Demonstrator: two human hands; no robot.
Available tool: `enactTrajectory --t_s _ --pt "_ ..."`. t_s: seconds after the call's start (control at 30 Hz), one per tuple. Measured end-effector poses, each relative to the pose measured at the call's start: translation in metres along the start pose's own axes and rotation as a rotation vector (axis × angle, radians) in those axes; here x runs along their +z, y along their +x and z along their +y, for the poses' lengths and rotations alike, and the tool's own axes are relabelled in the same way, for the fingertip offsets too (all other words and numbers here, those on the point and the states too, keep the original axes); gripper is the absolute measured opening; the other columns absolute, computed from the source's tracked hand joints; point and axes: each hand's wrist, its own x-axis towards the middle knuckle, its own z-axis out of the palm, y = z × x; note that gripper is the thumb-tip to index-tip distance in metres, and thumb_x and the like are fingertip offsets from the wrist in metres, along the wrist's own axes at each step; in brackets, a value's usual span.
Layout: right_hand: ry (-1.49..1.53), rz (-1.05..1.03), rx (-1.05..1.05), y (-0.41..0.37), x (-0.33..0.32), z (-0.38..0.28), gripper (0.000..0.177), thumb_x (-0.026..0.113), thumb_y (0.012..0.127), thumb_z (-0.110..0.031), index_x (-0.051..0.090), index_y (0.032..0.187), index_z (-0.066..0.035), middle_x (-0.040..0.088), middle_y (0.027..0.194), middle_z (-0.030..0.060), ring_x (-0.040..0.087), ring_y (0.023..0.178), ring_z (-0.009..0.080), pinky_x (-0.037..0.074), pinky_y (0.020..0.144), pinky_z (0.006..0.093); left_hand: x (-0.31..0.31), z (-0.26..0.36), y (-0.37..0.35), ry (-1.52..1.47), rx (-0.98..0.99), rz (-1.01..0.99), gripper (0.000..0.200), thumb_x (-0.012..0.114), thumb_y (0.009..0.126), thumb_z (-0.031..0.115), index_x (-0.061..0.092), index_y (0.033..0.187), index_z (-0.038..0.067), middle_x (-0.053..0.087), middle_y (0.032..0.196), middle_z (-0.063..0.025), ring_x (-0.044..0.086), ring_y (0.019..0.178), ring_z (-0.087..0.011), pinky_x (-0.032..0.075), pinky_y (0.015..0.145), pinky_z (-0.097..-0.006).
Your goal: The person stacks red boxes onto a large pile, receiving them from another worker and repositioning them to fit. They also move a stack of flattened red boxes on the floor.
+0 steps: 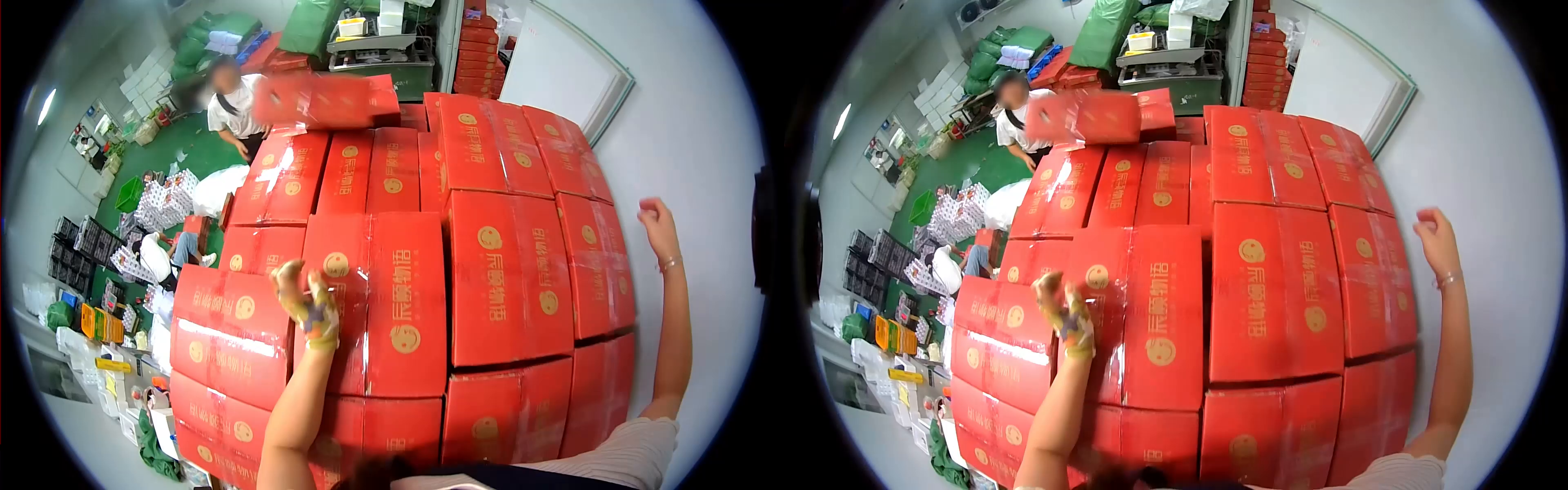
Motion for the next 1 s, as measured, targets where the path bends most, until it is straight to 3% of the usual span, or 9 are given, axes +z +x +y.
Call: enactTrajectory --t_s 0.13,0.2,0.27,0.3,0.37,0.47,0.7,0.8,1.0 --pt "0.07 -0.092 -0.041 -0.037 0.001 -0.009 0.024 0.063 0.088 -0.009 0.06 0.11 -0.001 0.065 0.1 0.0081 0.062 0.094 0.017 0.049 0.085 0.0298 0.011 -0.003 -0.003 -0.019 -0.033 -0.09 0.019 0.061 0.088 0.01 0.058 0.101 -0.002 0.057 0.099 -0.0169 0.055 0.097 -0.0327 0.043 0.088 -0.0426" --pt "0.268 -0.132 -0.076 -0.055 0.039 -0.095 0.027 0.065 0.09 -0.014 0.059 0.113 -0.002 0.063 0.105 0.007 0.059 0.1 0.0165 0.049 0.087 0.0298 0.008 0.001 -0.006 -0.045 -0.064 -0.062 0.02 0.062 0.088 0.012 0.058 0.102 -0.002 0.057 0.099 -0.0169 0.055 0.097 -0.0329 0.043 0.088 -0.043" --pt "0.187 -0.23 -0.353 -0.061 0.087 -0.158 0.03 0.066 0.09 -0.017 0.059 0.116 -0.004 0.058 0.119 0.0109 0.057 0.111 0.0208 0.048 0.092 0.0336 0.008 -0.003 -0.009 -0.054 -0.077 -0.076 0.023 0.064 0.088 0.016 0.058 0.102 -0.001 0.057 0.102 -0.0171 0.054 0.1 -0.0334 0.043 0.088 -0.0442" --pt "0.216 -0.329 -0.47 -0.06 0.11 -0.192 0.033 0.066 0.09 -0.021 0.059 0.116 -0.003 0.057 0.12 0.0137 0.057 0.113 0.0253 0.047 0.096 0.036 0.008 -0.001 -0.01 -0.032 -0.237 -0.212 0.027 0.066 0.086 0.02 0.06 0.104 0.002 0.056 0.106 -0.0174 0.053 0.101 -0.0347 0.043 0.088 -0.0458" --pt "0.228 -0.434 -0.726 -0.041 0.175 -0.247 0.041 0.066 0.088 -0.029 0.058 0.118 -0.002 0.056 0.12 0.0175 0.055 0.115 0.0318 0.043 0.1 0.0395 0.009 0.003 -0.005 0.268 0.068 -0.33 0.033 0.07 0.083 0.025 0.061 0.107 0.004 0.056 0.111 -0.018 0.052 0.103 -0.0365 0.042 0.088 -0.0484" --pt "0.168 -0.439 -0.973 0.001 0.301 -0.332 0.049 0.069 0.086 -0.033 0.054 0.122 -0.003 0.052 0.124 0.0206 0.052 0.119 0.0371 0.043 0.1 0.043 0.007 0.014 -0.003 0.421 0.118 -0.508 0.054 0.07 0.08 0.039 0.061 0.12 0.005 0.052 0.129 -0.0194 0.047 0.122 -0.0384 0.033 0.104 -0.052" --pt "-0.291 -0.431 -1.002 0.05 0.485 -0.507 0.08 0.07 0.074 -0.053 0.047 0.138 -0.01 0.042 0.147 0.0147 0.037 0.138 0.0345 0.03 0.112 0.0525 0.005 0.012 0.003 0.507 0.045 -0.633 0.065 0.062 0.085 0.05 0.053 0.135 0.008 0.045 0.141 -0.0243 0.038 0.133 -0.0427 0.023 0.111 -0.0532" --pt "-0.485 -0.584 -0.905 0.075 0.527 -0.512 0.087 0.07 0.074 -0.053 0.041 0.145 -0.012 0.037 0.152 0.0109 0.033 0.141 0.031 0.024 0.115 0.0534 0.0 0.008 0.005 0.529 0.061 -0.698 0.067 0.063 0.084 0.049 0.052 0.136 0.008 0.044 0.142 -0.0236 0.037 0.133 -0.0427 0.024 0.111 -0.0536" --pt "-0.325 -0.293 -0.644 0.119 0.551 -0.496 0.085 0.061 0.075 -0.064 0.049 0.14 -0.011 0.044 0.147 0.0107 0.038 0.138 0.025 0.026 0.114 0.0474 0.002 0.008 0.008 0.551 0.061 -0.72 0.064 0.064 0.085 0.046 0.054 0.135 0.008 0.044 0.143 -0.0211 0.039 0.133 -0.0404 0.025 0.11 -0.0525"
